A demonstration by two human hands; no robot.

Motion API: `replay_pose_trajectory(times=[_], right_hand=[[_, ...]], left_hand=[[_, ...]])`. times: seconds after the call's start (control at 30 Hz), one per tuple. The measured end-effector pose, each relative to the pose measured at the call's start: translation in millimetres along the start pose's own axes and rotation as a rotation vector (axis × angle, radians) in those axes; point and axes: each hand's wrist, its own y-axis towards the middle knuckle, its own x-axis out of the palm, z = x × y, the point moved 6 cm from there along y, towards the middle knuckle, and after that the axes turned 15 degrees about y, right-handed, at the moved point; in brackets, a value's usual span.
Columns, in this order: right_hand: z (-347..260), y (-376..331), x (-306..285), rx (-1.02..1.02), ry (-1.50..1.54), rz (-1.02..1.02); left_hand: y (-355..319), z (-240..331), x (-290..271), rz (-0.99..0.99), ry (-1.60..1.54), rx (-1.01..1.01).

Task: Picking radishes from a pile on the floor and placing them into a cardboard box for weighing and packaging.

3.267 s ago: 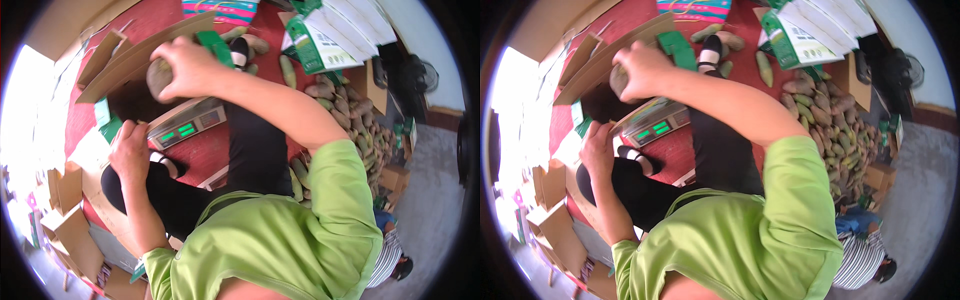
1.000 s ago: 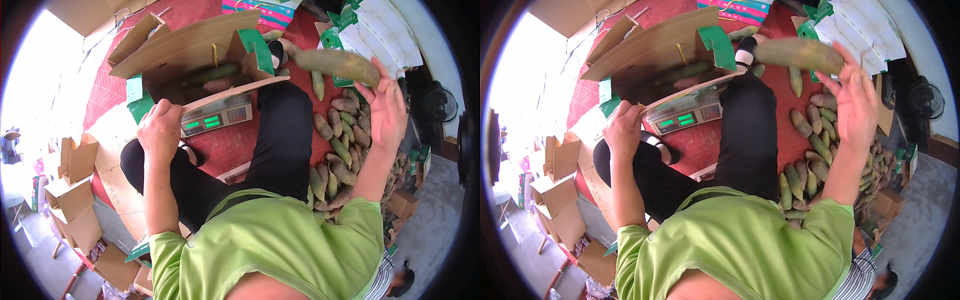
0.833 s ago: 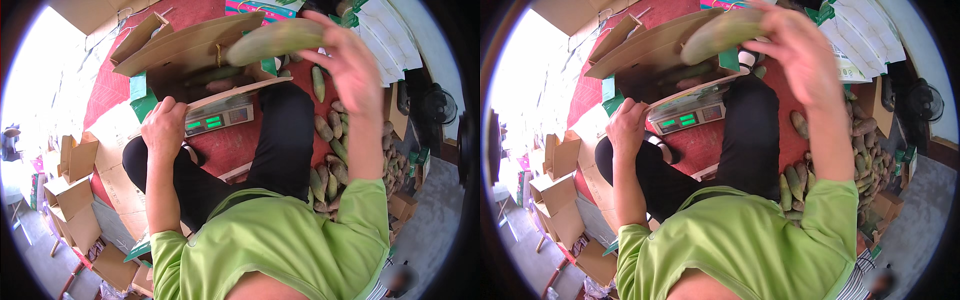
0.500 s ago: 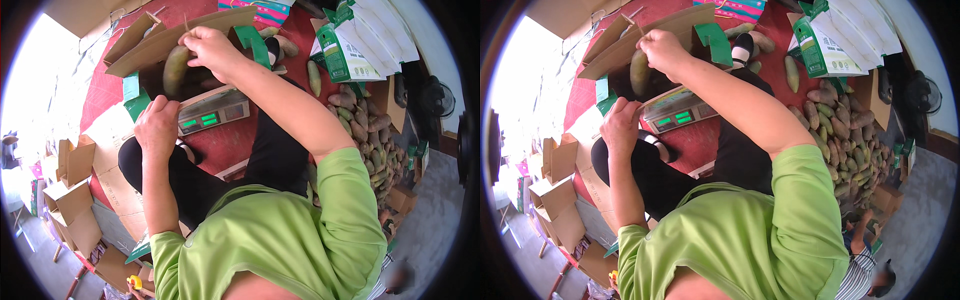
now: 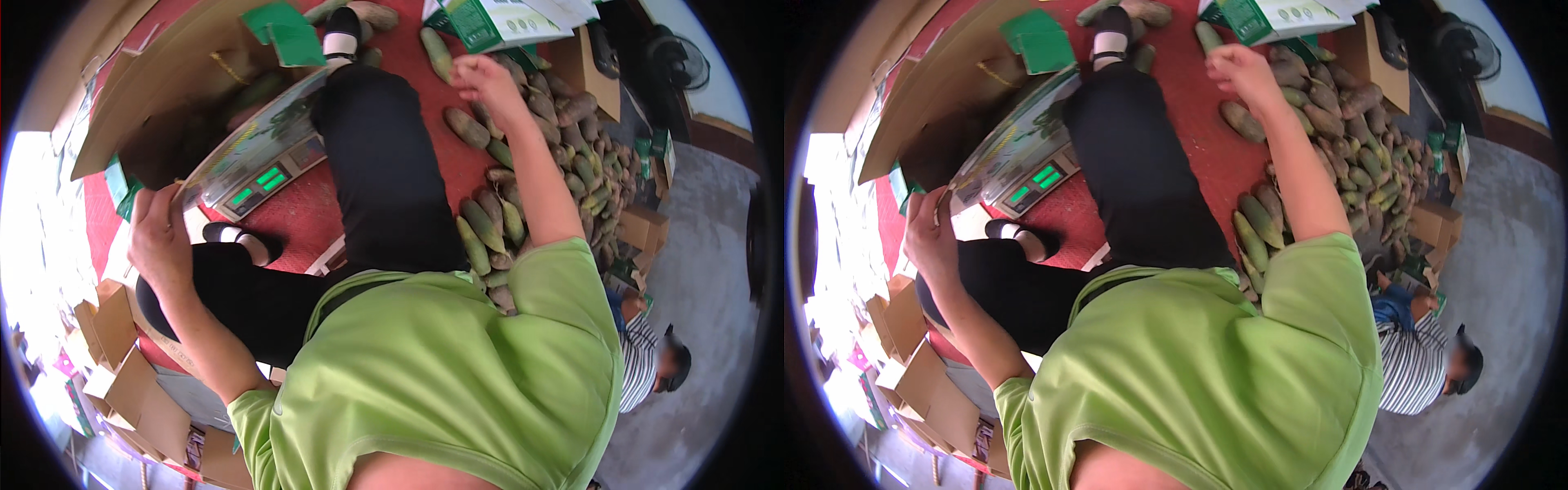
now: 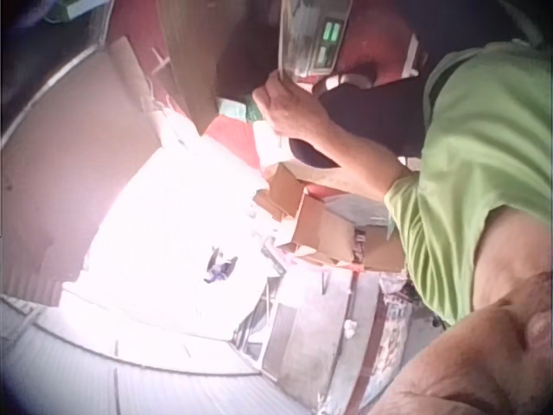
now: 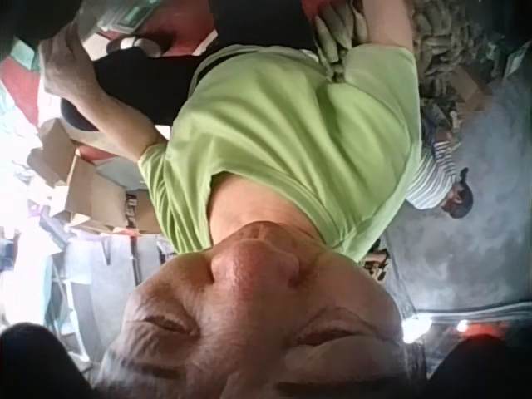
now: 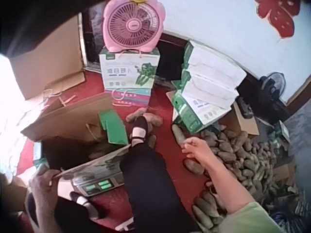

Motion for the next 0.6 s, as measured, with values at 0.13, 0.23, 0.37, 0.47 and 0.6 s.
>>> replay_pose_trajectory(times=[0.13,0.23,0.37,0.47,0.6], right_hand=[[116.7,-24.5,-106.1,0.280,-0.270,0.185],[206.3,-56.3,-181.5,0.291,-0.560,0.211],[240.9,-96.5,-197.5,0.287,-0.974,0.199],[265.2,-123.7,-221.8,0.418,-1.125,0.293],[282.7,-140.6,-225.3,0.596,-1.239,0.252]], left_hand=[[0.0,0.9,3.0,0.014,0.039,0.000],[3.4,4.3,8.0,0.042,0.038,0.027],[1.6,0.3,8.3,0.103,0.091,0.054],[1.4,-0.1,8.1,0.130,0.093,0.060],[1.6,3.1,7.5,0.145,0.092,0.065]])
